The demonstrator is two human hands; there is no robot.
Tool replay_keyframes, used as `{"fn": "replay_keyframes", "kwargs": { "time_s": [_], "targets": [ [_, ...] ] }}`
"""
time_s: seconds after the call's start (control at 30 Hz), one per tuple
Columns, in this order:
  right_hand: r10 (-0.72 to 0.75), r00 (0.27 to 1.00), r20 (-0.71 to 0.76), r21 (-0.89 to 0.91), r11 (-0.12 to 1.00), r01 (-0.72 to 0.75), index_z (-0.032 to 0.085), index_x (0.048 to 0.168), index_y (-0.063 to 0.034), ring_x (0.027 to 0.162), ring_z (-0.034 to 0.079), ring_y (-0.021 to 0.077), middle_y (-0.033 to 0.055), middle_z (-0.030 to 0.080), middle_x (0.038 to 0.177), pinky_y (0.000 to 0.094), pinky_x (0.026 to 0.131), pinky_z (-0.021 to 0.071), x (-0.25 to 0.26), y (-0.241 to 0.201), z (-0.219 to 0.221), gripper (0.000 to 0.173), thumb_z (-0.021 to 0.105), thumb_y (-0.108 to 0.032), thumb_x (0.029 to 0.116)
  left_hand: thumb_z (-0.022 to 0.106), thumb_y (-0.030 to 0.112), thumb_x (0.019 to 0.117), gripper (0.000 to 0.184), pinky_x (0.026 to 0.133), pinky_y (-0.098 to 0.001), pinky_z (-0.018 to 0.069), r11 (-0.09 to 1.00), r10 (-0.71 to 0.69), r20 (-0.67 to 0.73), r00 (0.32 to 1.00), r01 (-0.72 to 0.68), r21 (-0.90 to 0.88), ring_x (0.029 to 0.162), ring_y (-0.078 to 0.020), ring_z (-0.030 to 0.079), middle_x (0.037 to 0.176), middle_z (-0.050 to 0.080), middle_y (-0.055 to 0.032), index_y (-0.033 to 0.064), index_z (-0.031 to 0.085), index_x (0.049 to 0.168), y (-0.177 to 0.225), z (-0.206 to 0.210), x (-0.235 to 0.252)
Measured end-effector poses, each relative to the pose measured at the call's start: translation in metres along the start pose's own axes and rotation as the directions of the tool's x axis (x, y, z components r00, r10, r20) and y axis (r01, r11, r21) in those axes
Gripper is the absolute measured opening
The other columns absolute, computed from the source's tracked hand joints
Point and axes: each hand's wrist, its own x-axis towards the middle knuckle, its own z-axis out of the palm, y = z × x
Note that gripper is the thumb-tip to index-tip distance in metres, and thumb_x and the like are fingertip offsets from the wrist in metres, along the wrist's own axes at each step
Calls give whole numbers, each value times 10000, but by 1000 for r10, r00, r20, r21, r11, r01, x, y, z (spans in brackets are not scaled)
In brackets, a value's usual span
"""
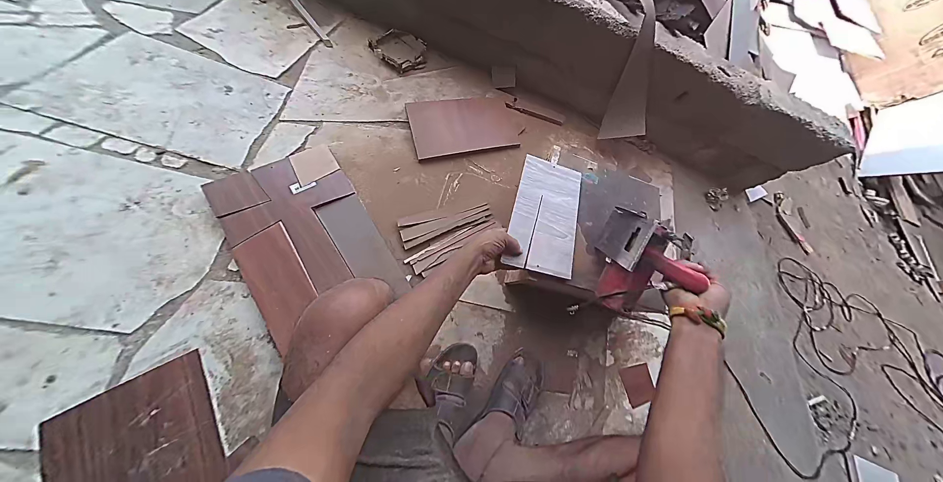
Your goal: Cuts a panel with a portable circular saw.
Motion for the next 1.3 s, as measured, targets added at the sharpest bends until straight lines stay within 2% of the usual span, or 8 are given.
{"fn": "replay_keyframes", "kwargs": {
  "time_s": [0.13, 0.37, 0.6, 0.73, 0.8, 0.97, 1.17, 1.3],
  "targets": [
    [-12, 999, -36, -1, 1000, 12, 474, 921, -103, 471, 556, 100, 18, 535, 617, 228, 449, 503, -5, 1, 3, 158, 392, -174, 1036, 587, -18, 886, 364, 763, -522, 617, 998, -5, -25, 1000, 3, -57, 891, -331, 712, 1042, 684, -214, 14, 557, 1247, -3, -1, 0],
    [-25, 998, -51, -10, 1000, 24, 466, 930, -95, 486, 559, 115, 34, 523, 622, 250, 480, 526, -6, 1, 5, 120, 425, -151, 1027, 548, 89, 929, 334, 821, -549, 608, 995, -4, 29, 1000, 7, -95, 966, -367, 710, 1101, 685, -240, 8, 561, 1253, -5, -1, 2],
    [-50, 998, -41, -22, 999, 49, 462, 914, -86, 473, 545, 125, 34, 516, 605, 271, 464, 508, -13, 2, 8, 135, 413, -143, 1027, 537, 139, 959, 346, 805, -538, 615, 999, 17, -25, 1000, -18, -39, 953, -370, 717, 1107, 689, -245, 6, 550, 1278, 4, 9, -12],
    [-38, 999, -29, -8, 999, 38, 461, 878, -86, 464, 543, 130, 38, 509, 589, 271, 455, 510, -16, 2, 9, 151, 416, -126, 1016, 632, 50, 913, 376, 784, -515, 624, 998, 51, -28, 998, -50, 25, 920, -352, 726, 1080, 703, -238, 10, 575, 1282, 3, 4, -7],
    [-36, 999, -21, -3, 999, 36, 458, 871, -87, 466, 543, 131, 34, 504, 586, 272, 461, 513, -16, 2, 9, 161, 413, -131, 1019, 701, -7, 901, 464, 784, -499, 638, 988, 106, -12, 994, -104, 111, 917, -341, 741, 1079, 716, -226, 18, 543, 1337, 2, 1, -6],
    [-53, 998, -22, 19, 998, 54, 463, 895, -77, 468, 531, 122, 38, 498, 609, 259, 475, 517, -22, 6, 12, 135, 423, -117, 1018, 807, 4, 850, 525, 788, -469, 653, 925, 189, -32, 981, -167, 342, 916, -323, 758, 1077, 739, -212, -13, 573, 1321, 3, -2, -4],
    [-50, 999, -13, 10, 999, 50, 465, 886, -73, 470, 537, 128, 40, 497, 596, 266, 473, 518, -25, 9, 12, 138, 424, -110, 1012, 824, 13, 822, 499, 751, -458, 646, 906, 185, -75, 980, -140, 400, 873, -308, 755, 1028, 745, -205, -10, 612, 1274, 12, -9, -7],
    [-58, 998, -18, 17, 998, 59, 462, 890, -70, 465, 534, 130, 42, 494, 599, 264, 474, 522, -25, 9, 13, 126, 427, -99, 1008, 810, -8, 824, 501, 771, -457, 649, 907, 168, -58, 984, -132, 399, 887, -307, 757, 1033, 743, -205, -14, 601, 1280, 18, -16, -9]
  ]
}}
